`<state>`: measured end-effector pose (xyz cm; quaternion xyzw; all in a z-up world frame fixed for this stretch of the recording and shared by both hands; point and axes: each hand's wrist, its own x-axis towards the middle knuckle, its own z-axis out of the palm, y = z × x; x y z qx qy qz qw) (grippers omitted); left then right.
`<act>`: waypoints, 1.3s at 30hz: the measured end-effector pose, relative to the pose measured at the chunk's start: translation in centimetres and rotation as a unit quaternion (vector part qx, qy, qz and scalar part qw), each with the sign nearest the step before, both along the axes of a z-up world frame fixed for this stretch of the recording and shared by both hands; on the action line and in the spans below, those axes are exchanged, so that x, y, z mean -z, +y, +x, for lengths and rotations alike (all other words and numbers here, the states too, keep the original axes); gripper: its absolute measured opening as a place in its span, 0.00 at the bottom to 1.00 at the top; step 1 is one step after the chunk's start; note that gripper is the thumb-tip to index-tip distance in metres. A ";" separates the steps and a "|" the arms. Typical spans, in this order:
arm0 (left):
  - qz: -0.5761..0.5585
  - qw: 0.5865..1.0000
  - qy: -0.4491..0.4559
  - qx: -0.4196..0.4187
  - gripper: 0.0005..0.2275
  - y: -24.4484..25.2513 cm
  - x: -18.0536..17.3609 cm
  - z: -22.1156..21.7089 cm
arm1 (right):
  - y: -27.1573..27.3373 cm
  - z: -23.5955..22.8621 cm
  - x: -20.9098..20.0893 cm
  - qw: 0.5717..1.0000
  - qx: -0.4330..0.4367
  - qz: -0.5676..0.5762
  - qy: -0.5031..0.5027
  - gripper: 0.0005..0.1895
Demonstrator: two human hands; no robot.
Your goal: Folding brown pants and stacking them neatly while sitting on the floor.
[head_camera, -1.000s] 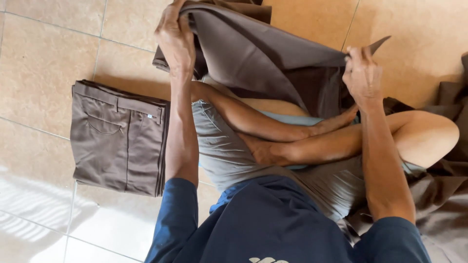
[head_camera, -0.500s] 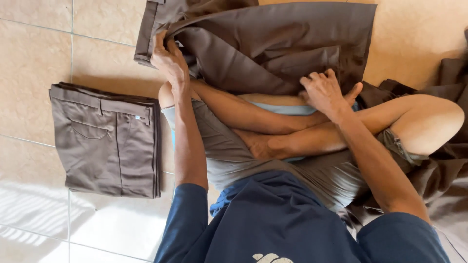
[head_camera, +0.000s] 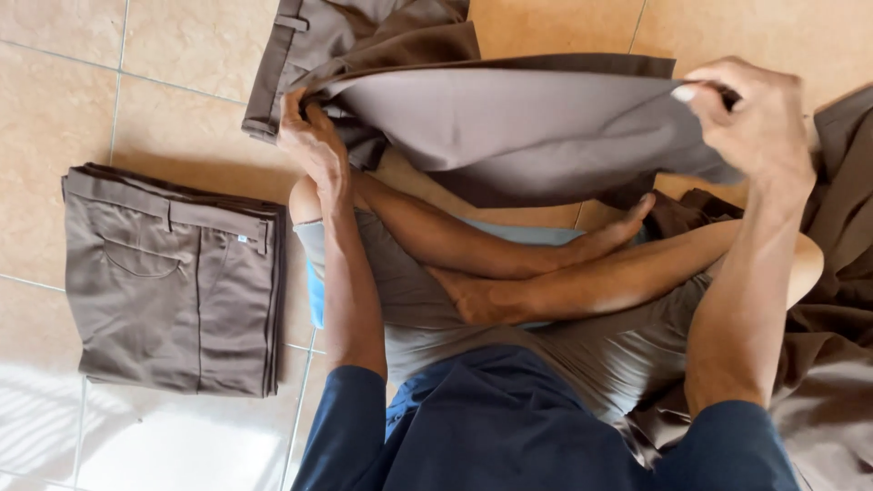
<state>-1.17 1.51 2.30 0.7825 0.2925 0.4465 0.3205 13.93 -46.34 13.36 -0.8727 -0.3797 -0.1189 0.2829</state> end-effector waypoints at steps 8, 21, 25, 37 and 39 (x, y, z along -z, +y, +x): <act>-0.033 0.998 0.050 -0.032 0.11 0.3 0.1 0.0 | -1.2 7.4 12.7 0.946 0.069 -0.224 0.225 0.19; -0.033 0.983 0.125 -0.134 0.06 1.2 3.1 1.2 | -0.2 10.9 20.2 0.951 0.119 -0.274 0.077 0.25; -0.012 0.995 0.085 -0.053 0.06 0.7 1.9 0.7 | -3.7 7.8 9.5 0.985 0.022 -0.132 0.112 0.08; 0.056 0.988 0.018 0.146 0.08 1.9 -7.7 6.9 | -10.1 4.1 -1.4 0.993 0.048 -0.087 -0.065 0.15; 0.070 0.985 0.006 0.160 0.08 2.0 -8.4 7.1 | -10.4 3.9 -0.4 0.996 0.038 -0.075 -0.026 0.16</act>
